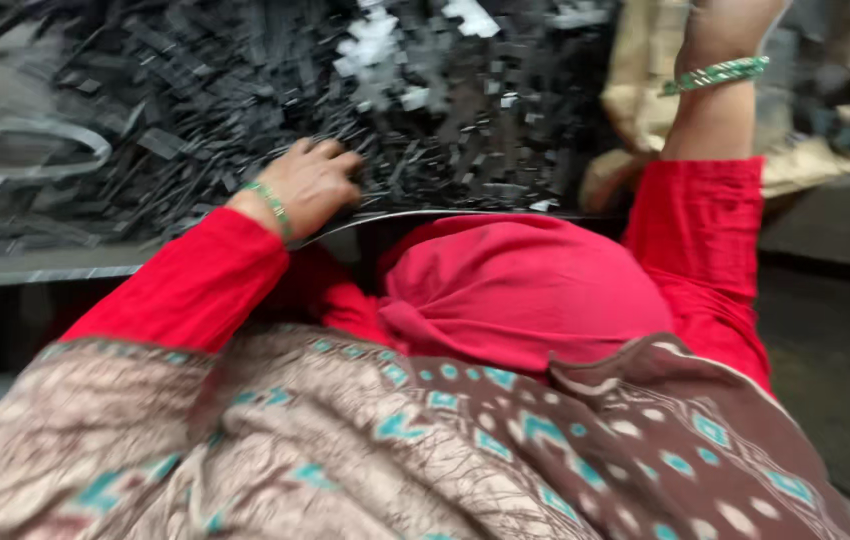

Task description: The person sits on the floor and repeatedly picks up small metal rods and flat metal brackets from a large pile. They insert the rods into the brackets by hand and place the assembled units into a nearby sack. The process continues throughout the clip.

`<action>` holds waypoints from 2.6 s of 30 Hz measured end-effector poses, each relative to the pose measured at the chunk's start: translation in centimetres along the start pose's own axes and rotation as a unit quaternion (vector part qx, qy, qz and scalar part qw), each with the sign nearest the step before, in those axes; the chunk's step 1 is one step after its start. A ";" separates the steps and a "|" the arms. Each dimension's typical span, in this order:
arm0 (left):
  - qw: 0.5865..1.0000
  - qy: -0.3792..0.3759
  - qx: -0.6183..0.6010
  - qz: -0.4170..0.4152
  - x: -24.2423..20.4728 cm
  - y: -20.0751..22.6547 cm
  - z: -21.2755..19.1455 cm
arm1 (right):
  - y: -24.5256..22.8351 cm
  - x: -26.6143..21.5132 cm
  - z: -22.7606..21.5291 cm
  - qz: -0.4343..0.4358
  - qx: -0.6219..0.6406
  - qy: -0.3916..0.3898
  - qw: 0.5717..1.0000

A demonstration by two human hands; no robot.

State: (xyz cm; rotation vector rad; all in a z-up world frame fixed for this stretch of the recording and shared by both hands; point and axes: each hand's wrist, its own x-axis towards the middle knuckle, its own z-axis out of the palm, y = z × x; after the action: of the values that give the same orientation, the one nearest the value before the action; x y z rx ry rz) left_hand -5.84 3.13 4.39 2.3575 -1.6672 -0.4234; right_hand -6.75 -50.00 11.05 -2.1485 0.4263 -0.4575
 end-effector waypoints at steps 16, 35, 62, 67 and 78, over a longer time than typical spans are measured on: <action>0.981 0.166 -0.055 -0.078 0.4 -1.0 -3.4 | -5.7 -0.1 5.0 -0.156 -0.372 -0.152 0.902; 0.477 0.489 -0.719 -0.131 -13.4 -8.1 -6.9 | -19.0 -17.9 33.4 -0.715 -0.254 -0.482 0.439; 0.965 0.092 0.027 -0.244 -6.8 -5.4 1.5 | -9.8 -8.1 19.2 0.191 0.300 -0.312 0.881; 0.859 0.322 -0.268 -0.293 -7.3 -5.0 1.7 | -10.9 -10.2 20.4 0.374 0.382 -0.292 0.793; 0.231 0.389 -0.876 -0.168 -1.9 0.1 1.5 | -19.5 -12.6 23.5 -0.166 0.018 -0.409 0.897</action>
State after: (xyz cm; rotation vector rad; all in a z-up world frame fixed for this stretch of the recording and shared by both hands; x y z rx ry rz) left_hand -7.06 4.88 3.20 0.4922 0.3559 -0.4855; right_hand -4.15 -17.03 11.89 -2.1562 -0.4250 0.2776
